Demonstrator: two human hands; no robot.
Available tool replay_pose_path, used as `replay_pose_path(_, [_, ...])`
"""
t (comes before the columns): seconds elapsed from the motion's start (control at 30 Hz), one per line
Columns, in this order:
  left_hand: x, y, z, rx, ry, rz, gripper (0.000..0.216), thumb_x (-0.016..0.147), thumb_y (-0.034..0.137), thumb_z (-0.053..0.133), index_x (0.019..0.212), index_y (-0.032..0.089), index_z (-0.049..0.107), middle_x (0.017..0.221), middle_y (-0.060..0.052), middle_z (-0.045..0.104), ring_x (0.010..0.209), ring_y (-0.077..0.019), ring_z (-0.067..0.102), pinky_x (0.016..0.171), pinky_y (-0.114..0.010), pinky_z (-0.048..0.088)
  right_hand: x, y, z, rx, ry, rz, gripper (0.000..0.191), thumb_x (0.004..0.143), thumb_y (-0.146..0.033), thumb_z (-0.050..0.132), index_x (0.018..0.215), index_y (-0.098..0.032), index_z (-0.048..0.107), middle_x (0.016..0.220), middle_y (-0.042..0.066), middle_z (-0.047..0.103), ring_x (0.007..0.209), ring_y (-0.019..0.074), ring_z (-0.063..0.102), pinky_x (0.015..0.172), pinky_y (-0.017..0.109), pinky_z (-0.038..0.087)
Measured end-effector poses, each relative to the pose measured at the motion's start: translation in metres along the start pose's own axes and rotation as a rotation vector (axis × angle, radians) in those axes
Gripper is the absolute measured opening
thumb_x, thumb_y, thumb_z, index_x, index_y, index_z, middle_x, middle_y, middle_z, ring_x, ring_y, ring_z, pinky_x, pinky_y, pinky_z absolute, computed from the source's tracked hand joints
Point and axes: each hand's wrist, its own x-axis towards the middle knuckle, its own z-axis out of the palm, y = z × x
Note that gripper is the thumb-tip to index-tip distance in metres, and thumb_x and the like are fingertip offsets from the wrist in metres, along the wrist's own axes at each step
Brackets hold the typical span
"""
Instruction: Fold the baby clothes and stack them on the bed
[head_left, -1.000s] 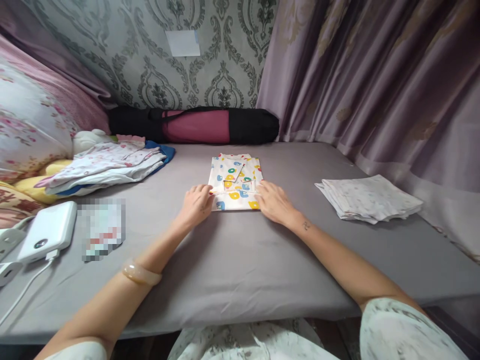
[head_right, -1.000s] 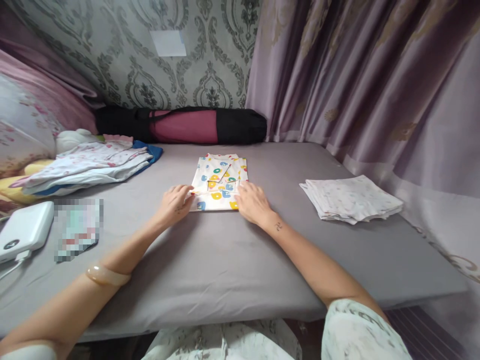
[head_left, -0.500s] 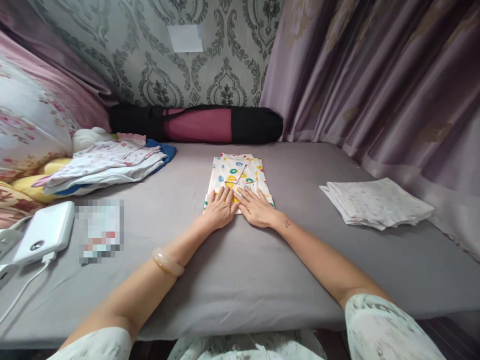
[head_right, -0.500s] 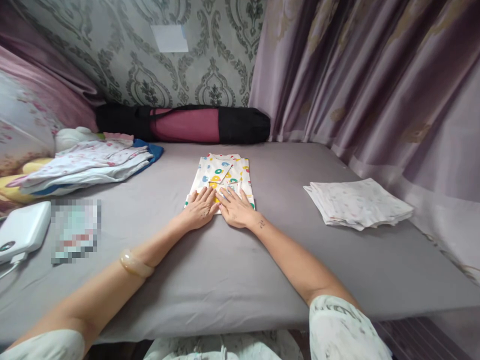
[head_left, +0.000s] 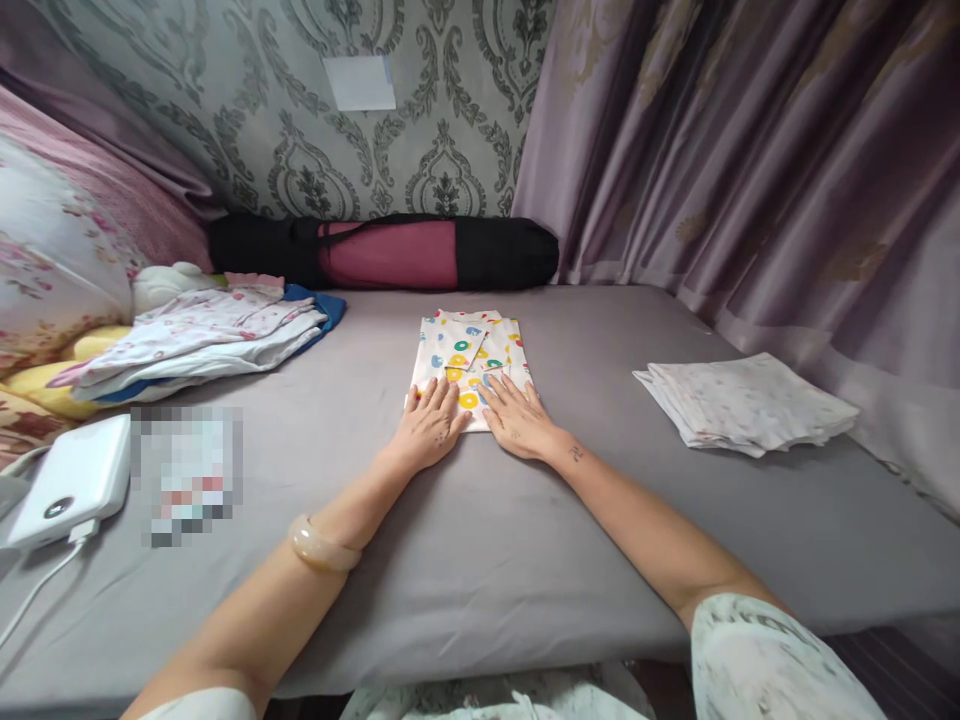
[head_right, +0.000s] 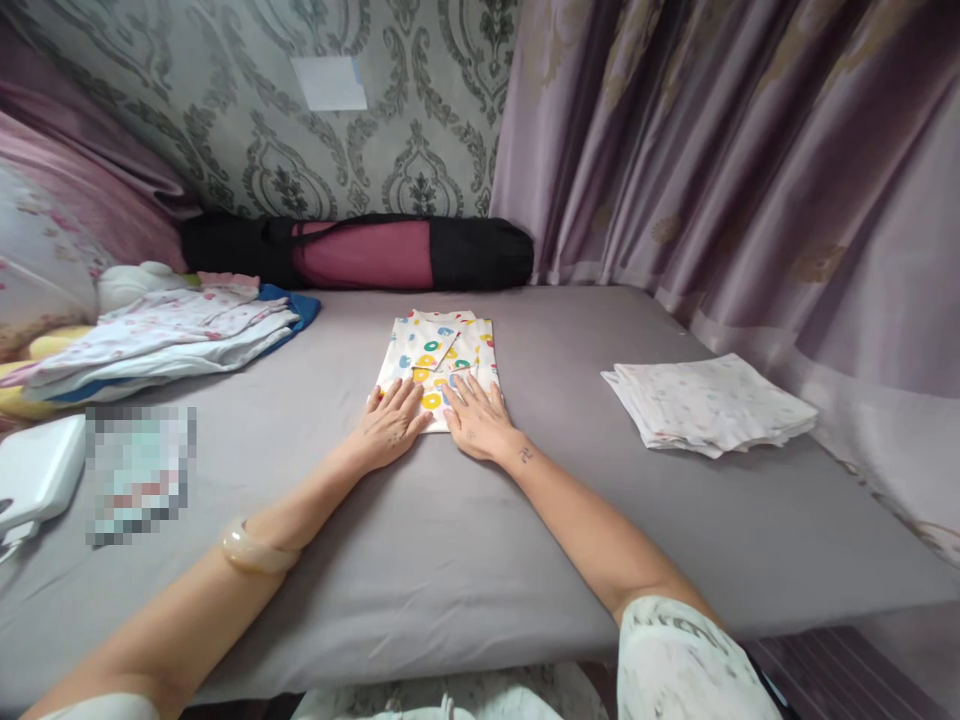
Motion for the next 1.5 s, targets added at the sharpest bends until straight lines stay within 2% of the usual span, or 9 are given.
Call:
replay_pose_path(0.27, [0.000, -0.004, -0.003, -0.017, -0.040, -0.012, 0.065, 0.099, 0.053, 0.022, 0.151, 0.014, 0.031, 0.159, -0.015, 0.026, 0.148, -0.0288, 0.020, 0.118, -0.051, 0.017, 0.001, 0.003, 0.000, 0.041, -0.024, 0.010, 0.060, 0.100, -0.041, 0.017, 0.156, -0.020, 0.022, 0.163, 0.006, 0.014, 0.150, 0.0246, 0.005, 0.119, 0.054, 0.006])
replay_pose_path(0.4, [-0.001, -0.013, -0.009, 0.039, 0.022, -0.056, 0.065, 0.100, 0.048, 0.020, 0.151, 0.010, 0.029, 0.159, -0.016, 0.023, 0.149, -0.0286, 0.016, 0.120, -0.050, 0.013, -0.001, 0.009, -0.006, 0.031, 0.056, 0.077, 0.062, 0.100, -0.039, 0.016, 0.156, -0.012, 0.019, 0.163, 0.010, 0.012, 0.150, 0.0237, 0.006, 0.121, 0.048, 0.005])
replay_pose_path(0.57, [0.001, -0.024, -0.010, -0.015, -0.075, -0.071, 0.068, 0.100, 0.051, 0.017, 0.150, 0.008, 0.031, 0.158, -0.018, 0.026, 0.148, -0.0296, 0.019, 0.118, -0.050, 0.019, 0.000, 0.017, -0.004, 0.035, 0.009, 0.175, 0.067, 0.099, -0.043, 0.017, 0.155, -0.007, 0.017, 0.162, 0.012, 0.011, 0.149, 0.0246, 0.009, 0.121, 0.043, 0.010])
replay_pose_path(1.0, [0.002, -0.025, -0.015, -0.024, -0.120, -0.051, 0.069, 0.098, 0.055, 0.016, 0.151, 0.013, 0.029, 0.159, -0.018, 0.025, 0.148, -0.0316, 0.018, 0.116, -0.054, 0.020, 0.004, 0.023, -0.001, 0.041, -0.016, 0.150, 0.070, 0.098, -0.046, 0.017, 0.155, -0.006, 0.017, 0.162, 0.013, 0.012, 0.149, 0.0254, 0.010, 0.121, 0.044, 0.011])
replay_pose_path(1.07, [-0.002, -0.023, -0.021, -0.022, -0.091, 0.000, 0.066, 0.099, 0.054, 0.021, 0.151, 0.014, 0.029, 0.159, -0.018, 0.024, 0.148, -0.0321, 0.016, 0.116, -0.057, 0.016, 0.002, 0.026, -0.004, 0.070, -0.031, 0.128, 0.071, 0.098, -0.048, 0.018, 0.156, -0.007, 0.016, 0.162, 0.013, 0.011, 0.150, 0.0250, 0.009, 0.121, 0.045, 0.011])
replay_pose_path(1.13, [-0.006, -0.021, -0.027, -0.034, -0.027, 0.116, 0.065, 0.097, 0.054, 0.031, 0.149, 0.015, 0.032, 0.158, -0.019, 0.026, 0.147, -0.0319, 0.020, 0.116, -0.057, 0.016, -0.003, 0.026, -0.009, 0.081, -0.019, 0.089, 0.071, 0.098, -0.048, 0.022, 0.156, -0.007, 0.016, 0.162, 0.013, 0.011, 0.150, 0.0250, 0.008, 0.121, 0.046, 0.009])
replay_pose_path(1.27, [-0.011, -0.019, -0.030, -0.107, 0.052, 0.356, 0.049, 0.093, 0.052, 0.046, 0.132, 0.023, 0.052, 0.140, -0.015, 0.048, 0.131, -0.0288, 0.044, 0.107, -0.047, 0.035, -0.018, 0.017, -0.014, 0.075, 0.040, -0.067, 0.065, 0.098, -0.047, 0.031, 0.153, -0.014, 0.028, 0.161, 0.012, 0.018, 0.149, 0.0240, 0.011, 0.121, 0.048, 0.008])
replay_pose_path(1.37, [-0.010, -0.019, -0.027, -0.141, 0.058, 0.434, 0.034, 0.096, 0.047, 0.045, 0.113, 0.023, 0.063, 0.120, -0.011, 0.059, 0.114, -0.0253, 0.055, 0.099, -0.041, 0.042, -0.025, 0.009, -0.010, 0.098, 0.048, -0.189, 0.057, 0.098, -0.045, 0.038, 0.148, -0.018, 0.040, 0.158, 0.011, 0.030, 0.147, 0.0237, 0.021, 0.119, 0.046, 0.017])
replay_pose_path(1.5, [-0.007, -0.015, -0.028, -0.078, 0.051, 0.486, 0.035, 0.100, 0.036, 0.035, 0.101, 0.020, 0.066, 0.105, -0.011, 0.064, 0.102, -0.0226, 0.058, 0.094, -0.039, 0.044, -0.025, 0.007, 0.000, 0.099, 0.087, -0.246, 0.052, 0.097, -0.040, 0.045, 0.144, -0.019, 0.047, 0.152, 0.012, 0.042, 0.143, 0.0242, 0.032, 0.119, 0.045, 0.021])
